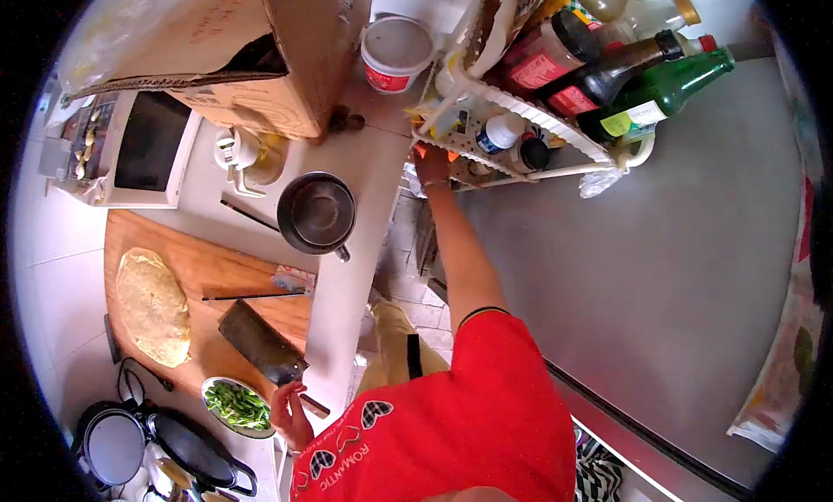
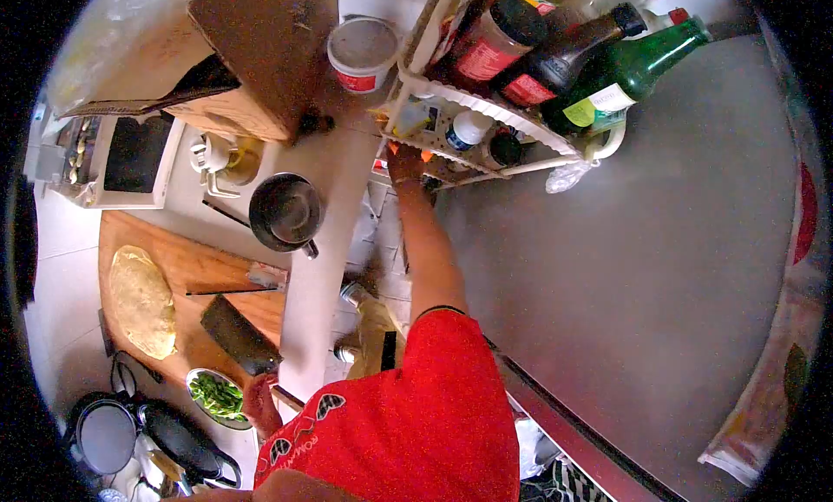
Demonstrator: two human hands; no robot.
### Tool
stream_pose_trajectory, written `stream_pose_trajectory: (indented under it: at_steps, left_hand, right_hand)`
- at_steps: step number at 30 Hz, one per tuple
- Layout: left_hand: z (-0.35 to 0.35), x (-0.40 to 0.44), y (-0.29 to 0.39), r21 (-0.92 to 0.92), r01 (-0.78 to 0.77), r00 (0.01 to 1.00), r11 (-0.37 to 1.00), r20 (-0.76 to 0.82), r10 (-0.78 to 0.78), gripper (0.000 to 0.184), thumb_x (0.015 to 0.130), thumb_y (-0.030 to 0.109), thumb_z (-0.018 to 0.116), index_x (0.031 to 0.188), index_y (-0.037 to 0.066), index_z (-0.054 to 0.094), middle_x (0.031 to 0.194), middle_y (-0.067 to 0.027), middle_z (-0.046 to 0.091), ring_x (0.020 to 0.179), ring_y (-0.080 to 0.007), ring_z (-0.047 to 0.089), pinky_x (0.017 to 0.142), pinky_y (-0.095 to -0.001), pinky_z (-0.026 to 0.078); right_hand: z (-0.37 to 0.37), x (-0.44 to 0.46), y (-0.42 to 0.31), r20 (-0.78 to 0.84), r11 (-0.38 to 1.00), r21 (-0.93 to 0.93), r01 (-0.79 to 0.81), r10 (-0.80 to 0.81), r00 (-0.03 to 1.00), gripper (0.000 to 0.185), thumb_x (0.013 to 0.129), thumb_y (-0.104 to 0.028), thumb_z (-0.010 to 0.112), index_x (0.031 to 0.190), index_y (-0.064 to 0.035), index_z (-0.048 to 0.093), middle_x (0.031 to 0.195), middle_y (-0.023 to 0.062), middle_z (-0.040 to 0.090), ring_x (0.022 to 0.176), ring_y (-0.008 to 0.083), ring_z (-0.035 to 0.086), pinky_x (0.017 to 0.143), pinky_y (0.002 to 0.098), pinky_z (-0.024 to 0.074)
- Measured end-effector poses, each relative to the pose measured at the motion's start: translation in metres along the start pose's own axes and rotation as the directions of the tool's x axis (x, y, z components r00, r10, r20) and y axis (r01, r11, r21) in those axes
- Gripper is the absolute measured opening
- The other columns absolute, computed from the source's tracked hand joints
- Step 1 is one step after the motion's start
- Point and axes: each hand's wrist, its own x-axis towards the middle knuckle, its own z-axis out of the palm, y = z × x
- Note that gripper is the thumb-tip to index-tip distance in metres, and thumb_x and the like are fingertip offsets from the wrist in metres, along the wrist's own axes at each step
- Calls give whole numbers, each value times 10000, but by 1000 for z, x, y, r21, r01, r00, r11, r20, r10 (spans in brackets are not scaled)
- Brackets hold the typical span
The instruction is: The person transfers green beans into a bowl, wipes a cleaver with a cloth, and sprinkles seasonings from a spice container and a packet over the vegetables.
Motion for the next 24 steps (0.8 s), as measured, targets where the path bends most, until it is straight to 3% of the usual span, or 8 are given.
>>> stream_pose_trajectory:
  at_steps: [3,4,7,9,17,21,22,24]
  left_hand:
    - [-5,4,-3,-109,-31,999,994,-37,27,145,881,-56,484,958,-45,606,877,-112,638,807,-181,622,749,-291,501]
    - [-8,4,-4,-41,-63,997,997,-38,61,139,880,-53,487,954,-47,604,885,-109,640,808,-180,621,756,-292,505]
    - [-10,6,5,46,-42,999,998,-27,43,139,883,-47,487,957,-47,604,885,-110,643,807,-178,620,754,-295,507]
    - [-8,4,4,9,-51,998,999,-48,51,132,883,-46,489,951,-48,602,881,-113,643,796,-179,622,749,-296,509]
    - [-15,-16,-16,-2,-44,998,999,-44,44,109,872,-57,509,928,-46,602,854,-113,637,768,-178,626,722,-291,509]
    - [-24,-28,-14,33,-72,996,997,-56,73,115,877,-53,508,933,-41,608,857,-106,635,793,-169,618,737,-284,500]
    - [-27,-33,-15,16,-63,996,998,-67,64,115,876,-49,509,934,-41,608,860,-104,636,800,-168,616,744,-285,498]
    - [-30,-39,-19,-33,-67,993,997,-97,63,116,874,-41,511,936,-40,610,865,-100,638,813,-166,614,758,-287,494]
  right_hand:
    - [-22,-13,7,-203,987,-111,-115,91,975,381,825,-359,597,1058,-58,622,933,142,666,921,329,616,847,430,474]
    - [-19,-5,23,16,956,-244,-164,173,985,411,816,-376,607,1085,-65,613,1004,129,659,940,308,626,814,438,496]
    - [-18,-4,46,-78,916,-386,-108,85,993,434,824,-394,597,1125,-81,594,1059,120,649,951,295,629,826,426,498]
    - [-29,-3,41,165,900,-410,-145,230,959,449,836,-395,570,1184,-111,569,1173,123,602,1043,279,593,904,425,460]
    - [-57,-8,20,250,936,-273,-220,290,924,372,889,-323,500,1178,-104,581,1254,111,560,1151,275,537,947,444,430]
    - [5,4,65,222,844,-523,-121,272,936,301,898,-245,490,1092,-55,618,1195,131,590,1080,262,577,882,434,463]
    - [12,-15,76,11,890,-375,-258,283,959,328,837,-272,590,1057,-29,606,1102,152,608,996,284,587,834,428,464]
    - [-6,-48,63,-267,868,333,-368,461,847,382,790,-309,644,1033,-18,591,1054,160,602,968,309,572,838,431,448]
